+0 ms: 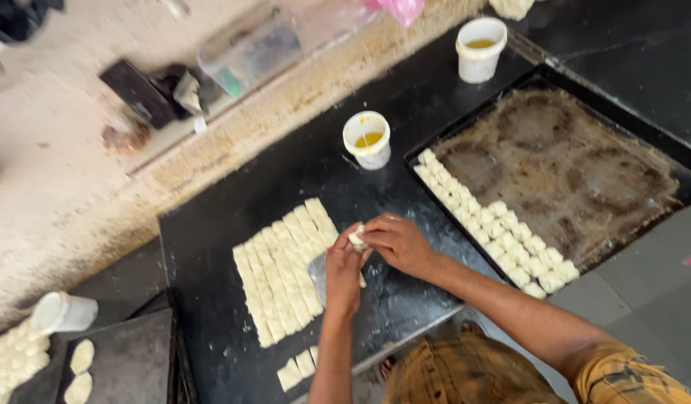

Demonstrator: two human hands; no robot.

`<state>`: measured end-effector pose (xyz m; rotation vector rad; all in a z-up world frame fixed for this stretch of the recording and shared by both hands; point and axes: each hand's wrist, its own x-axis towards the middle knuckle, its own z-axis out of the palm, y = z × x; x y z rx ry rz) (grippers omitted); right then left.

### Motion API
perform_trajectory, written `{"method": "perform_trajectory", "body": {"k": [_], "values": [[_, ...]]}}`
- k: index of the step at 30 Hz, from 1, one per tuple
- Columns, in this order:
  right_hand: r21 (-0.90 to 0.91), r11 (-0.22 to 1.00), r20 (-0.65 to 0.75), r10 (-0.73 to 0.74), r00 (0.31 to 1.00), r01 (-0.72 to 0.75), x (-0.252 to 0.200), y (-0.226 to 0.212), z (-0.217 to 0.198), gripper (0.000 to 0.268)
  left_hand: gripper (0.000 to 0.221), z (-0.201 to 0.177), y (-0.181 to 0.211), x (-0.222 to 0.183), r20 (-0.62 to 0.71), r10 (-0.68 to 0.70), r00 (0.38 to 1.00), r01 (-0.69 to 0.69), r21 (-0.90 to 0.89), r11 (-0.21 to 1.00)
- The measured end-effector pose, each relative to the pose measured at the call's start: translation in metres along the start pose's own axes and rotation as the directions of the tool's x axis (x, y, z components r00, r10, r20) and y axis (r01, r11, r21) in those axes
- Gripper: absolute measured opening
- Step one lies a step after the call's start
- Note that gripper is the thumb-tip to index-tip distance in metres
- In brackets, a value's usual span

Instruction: The person shapes dough pieces into round rolls and places them onto a metal baking tray. The person also uses a bench scraper to cut strips of dough from a larger rolled-out sheet.

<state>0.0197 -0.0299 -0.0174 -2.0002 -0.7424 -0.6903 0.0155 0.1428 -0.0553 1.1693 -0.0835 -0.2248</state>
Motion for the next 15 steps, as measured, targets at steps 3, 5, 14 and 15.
{"method": "perform_trajectory", "body": {"k": [3,5,14,15], "values": [[-0.037,0.999,0.054,0.012,0.998,-0.010,-0.013,-0.014,-0.004,0.033,0.047,-0.011,0.019,-0.017,-0.045,-0.208,0.977,0.195,-0.205,0.959],[0.120,0.988,0.062,0.092,0.994,-0.099,-0.007,-0.017,-0.006,0.034,0.050,-0.014,0.031,-0.027,-0.015,-0.056,0.998,0.056,0.059,0.997],[0.015,0.982,0.109,0.184,0.977,-0.186,-0.014,-0.038,0.015,0.016,0.045,-0.026,0.028,-0.030,0.072,0.041,0.997,-0.046,0.077,0.996],[-0.098,0.993,0.087,0.077,0.993,-0.069,-0.023,-0.040,0.019,0.017,0.041,-0.028,0.025,-0.032,0.076,0.043,0.996,-0.047,0.041,0.998]]}}
